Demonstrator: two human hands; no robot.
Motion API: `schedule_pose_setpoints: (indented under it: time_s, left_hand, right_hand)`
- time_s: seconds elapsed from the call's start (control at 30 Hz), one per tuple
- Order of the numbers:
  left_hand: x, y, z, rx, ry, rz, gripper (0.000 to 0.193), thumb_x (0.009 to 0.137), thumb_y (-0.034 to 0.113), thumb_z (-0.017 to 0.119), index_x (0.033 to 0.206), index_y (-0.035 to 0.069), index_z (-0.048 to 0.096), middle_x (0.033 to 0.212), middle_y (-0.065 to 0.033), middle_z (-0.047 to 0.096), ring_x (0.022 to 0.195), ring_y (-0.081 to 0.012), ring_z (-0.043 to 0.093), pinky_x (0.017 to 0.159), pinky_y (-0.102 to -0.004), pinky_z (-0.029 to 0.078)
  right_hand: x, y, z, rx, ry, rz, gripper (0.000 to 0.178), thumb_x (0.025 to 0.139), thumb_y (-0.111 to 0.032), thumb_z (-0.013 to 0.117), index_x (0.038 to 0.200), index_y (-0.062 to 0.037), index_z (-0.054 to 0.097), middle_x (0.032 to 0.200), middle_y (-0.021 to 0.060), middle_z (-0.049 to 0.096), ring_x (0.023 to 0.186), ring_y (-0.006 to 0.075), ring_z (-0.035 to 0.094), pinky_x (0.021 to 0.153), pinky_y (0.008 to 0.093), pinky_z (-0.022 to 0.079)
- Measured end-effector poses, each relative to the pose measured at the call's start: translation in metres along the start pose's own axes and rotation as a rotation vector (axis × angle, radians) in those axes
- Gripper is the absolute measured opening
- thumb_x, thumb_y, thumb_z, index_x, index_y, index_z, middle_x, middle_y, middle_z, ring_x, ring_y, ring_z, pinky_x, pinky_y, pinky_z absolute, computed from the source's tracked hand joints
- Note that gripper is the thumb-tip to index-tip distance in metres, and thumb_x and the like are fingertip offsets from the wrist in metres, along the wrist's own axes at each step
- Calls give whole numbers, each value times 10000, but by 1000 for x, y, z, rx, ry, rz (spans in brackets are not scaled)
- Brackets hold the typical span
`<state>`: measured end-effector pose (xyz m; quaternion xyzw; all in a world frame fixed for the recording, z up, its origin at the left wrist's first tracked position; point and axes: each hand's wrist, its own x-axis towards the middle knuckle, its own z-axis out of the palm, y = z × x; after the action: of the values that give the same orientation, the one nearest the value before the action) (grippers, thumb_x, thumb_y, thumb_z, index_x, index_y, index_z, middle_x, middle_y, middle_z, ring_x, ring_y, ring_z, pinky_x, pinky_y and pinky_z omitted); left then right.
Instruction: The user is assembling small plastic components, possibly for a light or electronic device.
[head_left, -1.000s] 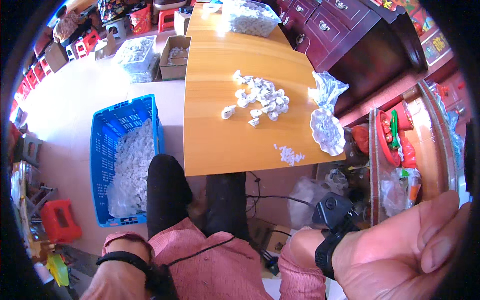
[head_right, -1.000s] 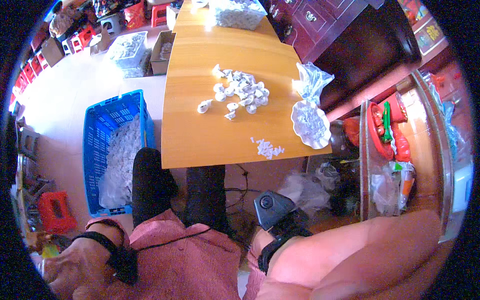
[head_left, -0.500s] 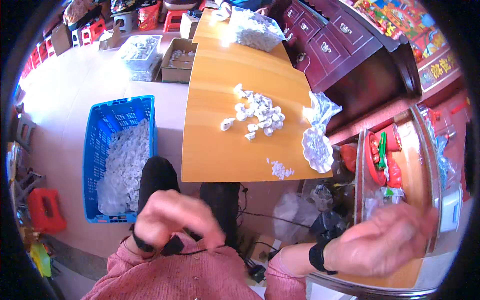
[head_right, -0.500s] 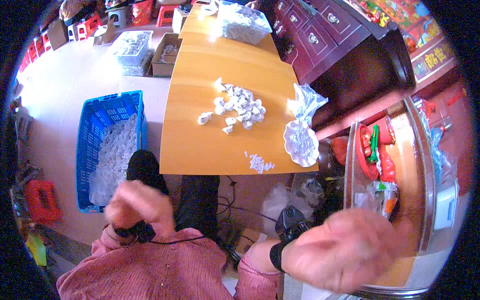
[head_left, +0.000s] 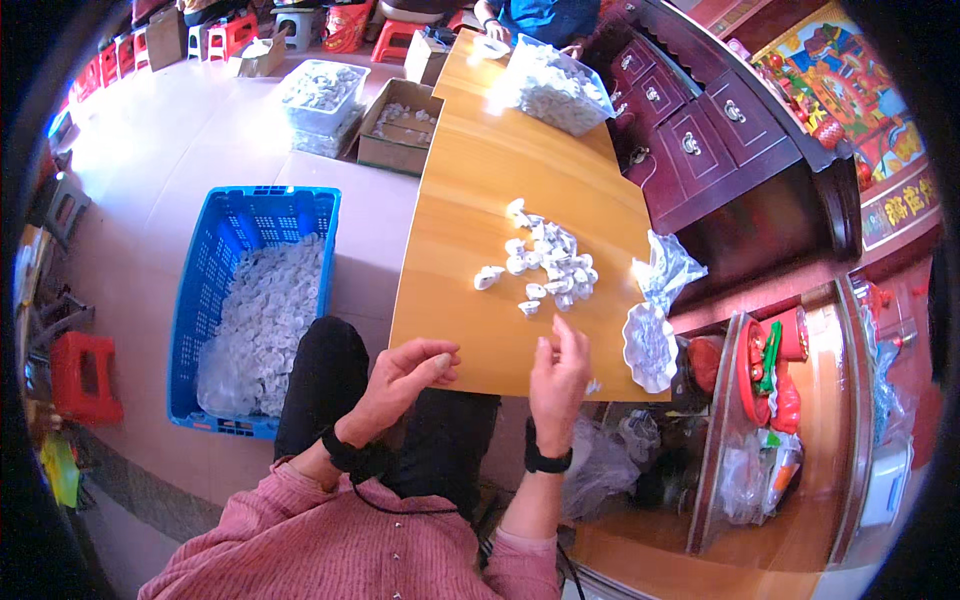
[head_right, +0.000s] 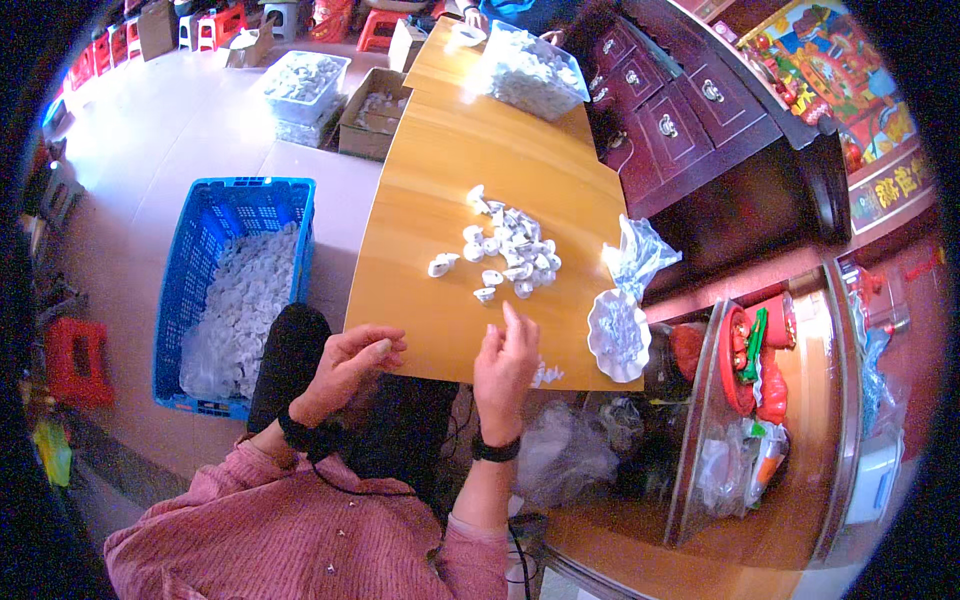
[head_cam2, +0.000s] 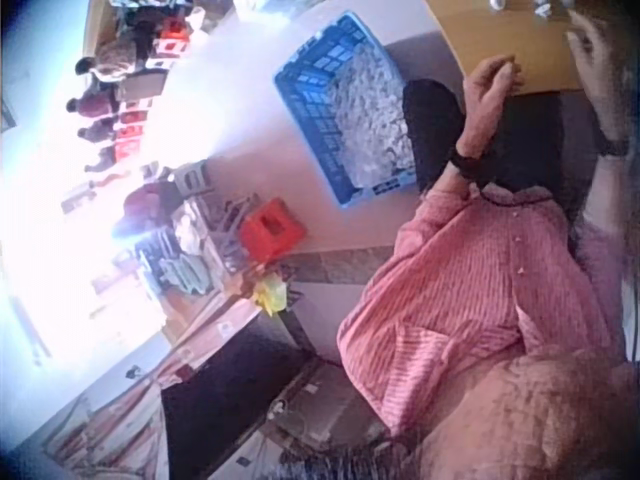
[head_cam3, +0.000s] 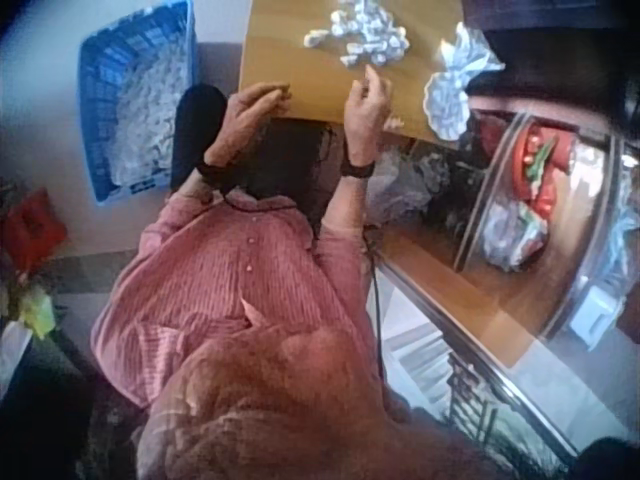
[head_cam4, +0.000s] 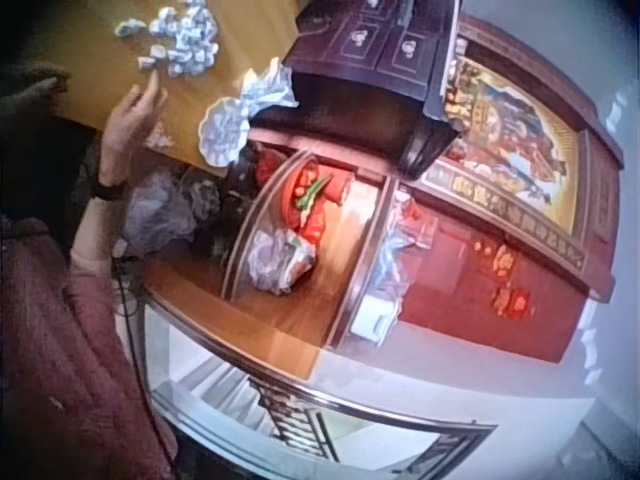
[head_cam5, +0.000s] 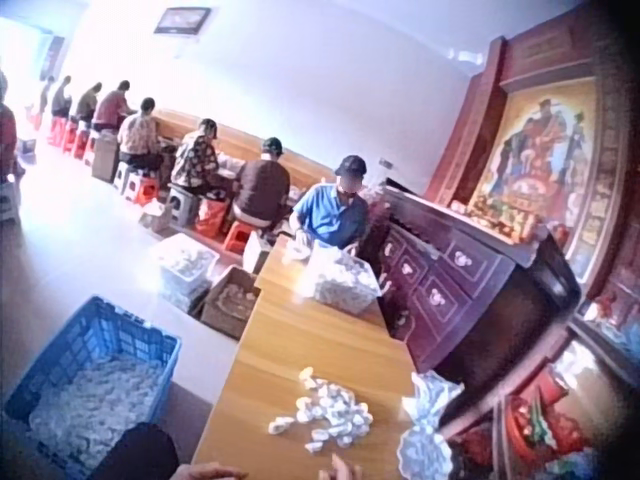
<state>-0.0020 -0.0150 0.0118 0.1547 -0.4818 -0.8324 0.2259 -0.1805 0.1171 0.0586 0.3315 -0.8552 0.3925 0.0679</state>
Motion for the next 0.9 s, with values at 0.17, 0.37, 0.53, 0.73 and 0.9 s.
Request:
schedule_pose_setpoints:
  time_s: [0.17, 0.37, 0.53, 0.73, 0.9]
  left_hand:
    - [2, 0, -1, 23, 13, -16, 275, 1007, 129, 560, 1230, -23, 613, 1097, -100, 684, 979, -165, 667, 895, -328, 552]
    - [3, -1, -1, -18, 30, -25, 260, 1000, 107, 576, 1208, -42, 620, 1075, -102, 689, 960, -153, 676, 880, -301, 561]
    - [5, -6, -2, 39, 29, -4, 288, 1004, 101, 567, 1250, -47, 589, 1089, -112, 686, 994, -158, 672, 897, -309, 558]
    - [9, -5, 5, -46, 122, 1, 367, 1002, 105, 572, 1334, -47, 533, 1118, -120, 682, 1011, -165, 665, 904, -314, 557]
    - [7, -3, -2, 261, -16, -11, 357, 992, 130, 596, 1303, -43, 565, 1106, -96, 688, 994, -157, 659, 877, -325, 566]
  right_hand:
    - [13, 14, 38, -237, -40, -126, 518, 882, -33, 608, 1387, -22, 493, 1355, 210, 493, 1246, 388, 465, 1061, 458, 391]
    - [13, 20, 48, -205, -14, -94, 294, 882, -59, 631, 1173, -19, 614, 1140, 184, 611, 1073, 359, 565, 925, 456, 456]
    - [-5, 0, 47, -25, 34, -62, 137, 889, -97, 669, 1004, -23, 666, 903, 126, 655, 860, 313, 621, 774, 427, 500]
    - [-45, -52, 35, 311, -132, 1, 139, 880, -82, 711, 991, -14, 666, 936, 116, 651, 829, 233, 649, 731, 339, 524]
    - [-58, -50, 35, 267, -199, -108, 185, 851, -20, 702, 1035, -18, 689, 984, 148, 655, 890, 313, 653, 786, 366, 530]
